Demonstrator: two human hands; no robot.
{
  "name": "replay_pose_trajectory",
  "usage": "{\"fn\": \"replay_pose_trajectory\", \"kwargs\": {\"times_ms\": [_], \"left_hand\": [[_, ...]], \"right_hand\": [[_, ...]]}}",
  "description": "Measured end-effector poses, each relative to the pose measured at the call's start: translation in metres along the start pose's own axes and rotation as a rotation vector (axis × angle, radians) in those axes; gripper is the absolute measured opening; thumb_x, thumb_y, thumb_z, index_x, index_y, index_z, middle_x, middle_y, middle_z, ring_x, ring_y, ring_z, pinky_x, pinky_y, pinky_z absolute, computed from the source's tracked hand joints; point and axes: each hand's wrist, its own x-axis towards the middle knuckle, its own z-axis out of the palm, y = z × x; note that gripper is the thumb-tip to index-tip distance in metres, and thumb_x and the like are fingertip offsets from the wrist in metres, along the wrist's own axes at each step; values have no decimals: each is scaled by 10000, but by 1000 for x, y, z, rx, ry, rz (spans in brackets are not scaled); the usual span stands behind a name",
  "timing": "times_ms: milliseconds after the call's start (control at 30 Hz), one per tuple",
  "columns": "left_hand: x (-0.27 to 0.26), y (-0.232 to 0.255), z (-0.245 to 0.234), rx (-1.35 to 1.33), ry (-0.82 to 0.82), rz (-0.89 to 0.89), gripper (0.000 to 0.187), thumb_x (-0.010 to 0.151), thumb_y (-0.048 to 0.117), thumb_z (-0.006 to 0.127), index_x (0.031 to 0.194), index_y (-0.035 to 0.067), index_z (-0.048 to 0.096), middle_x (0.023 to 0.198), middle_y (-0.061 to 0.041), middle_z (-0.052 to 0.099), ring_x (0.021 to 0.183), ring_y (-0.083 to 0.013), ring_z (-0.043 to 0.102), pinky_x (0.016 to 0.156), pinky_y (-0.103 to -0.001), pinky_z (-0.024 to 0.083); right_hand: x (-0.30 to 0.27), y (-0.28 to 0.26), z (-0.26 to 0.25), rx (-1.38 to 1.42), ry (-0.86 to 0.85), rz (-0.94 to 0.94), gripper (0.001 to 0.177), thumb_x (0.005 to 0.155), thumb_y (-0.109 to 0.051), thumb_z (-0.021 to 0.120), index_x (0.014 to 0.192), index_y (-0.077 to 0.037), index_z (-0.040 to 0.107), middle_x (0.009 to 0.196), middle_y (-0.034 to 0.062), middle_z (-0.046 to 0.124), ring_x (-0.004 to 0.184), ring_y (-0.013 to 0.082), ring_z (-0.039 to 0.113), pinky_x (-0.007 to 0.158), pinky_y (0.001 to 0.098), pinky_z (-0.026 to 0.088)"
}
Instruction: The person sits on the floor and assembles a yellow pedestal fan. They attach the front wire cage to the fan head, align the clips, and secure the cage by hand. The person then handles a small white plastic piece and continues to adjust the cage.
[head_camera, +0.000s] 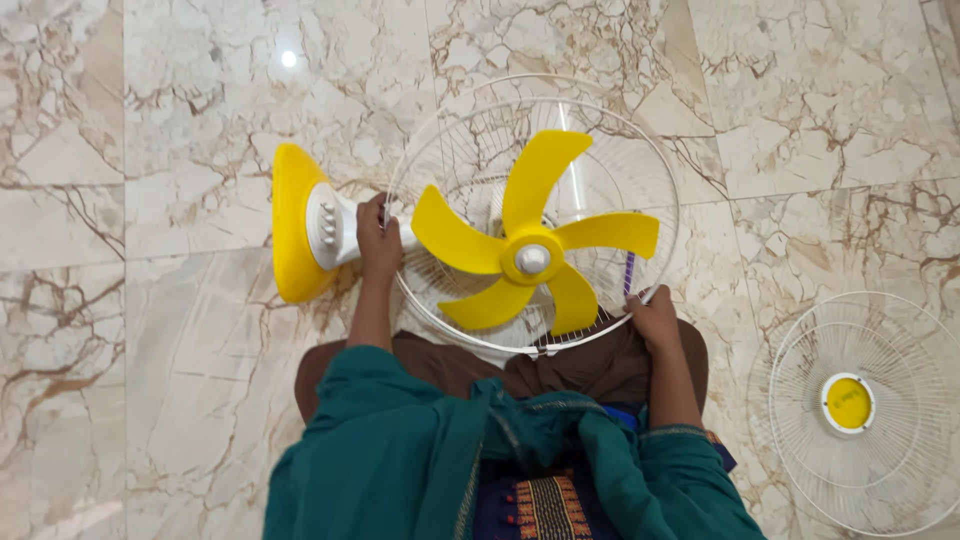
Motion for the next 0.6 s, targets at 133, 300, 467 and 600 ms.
{"fn": "replay_pose_trajectory", "kwargs": {"times_ms": [133, 300, 467, 600], "left_hand": [[4, 26, -7, 55, -38, 172, 449, 792, -124, 521, 1207, 10, 631, 1140, -166, 555, 1068, -335, 586, 909, -397, 489], [10, 47, -13, 166, -75, 195, 461, 768, -110, 536, 1217, -16, 582, 1168, -206, 555, 1134, -411, 547, 983, -465, 451], [9, 54, -14, 226, -88, 199, 444, 788, -106, 545, 1222, -20, 578, 1152, -211, 557, 1129, -420, 538, 994, -486, 444], [6, 62, -16, 212, -66, 205, 435, 797, -103, 534, 1222, -24, 580, 1155, -213, 561, 1124, -418, 546, 986, -483, 452]], "right_hand": [[5, -12, -12, 405, -130, 106, 514, 922, -136, 717, 1361, -20, 475, 1052, 113, 644, 872, 188, 639, 723, 321, 549], [20, -47, -30, 135, 58, -82, 593, 910, -158, 758, 1426, -43, 488, 1169, 95, 646, 1015, 172, 621, 775, 318, 515], [20, -150, -27, -89, 247, -492, 456, 982, -159, 732, 1366, 15, 558, 1279, 147, 651, 1191, 231, 634, 946, 358, 545], [23, -258, 5, -376, 405, -1018, 402, 1084, -187, 709, 1398, 18, 564, 1374, 228, 618, 1300, 391, 558, 1130, 492, 427]]}}
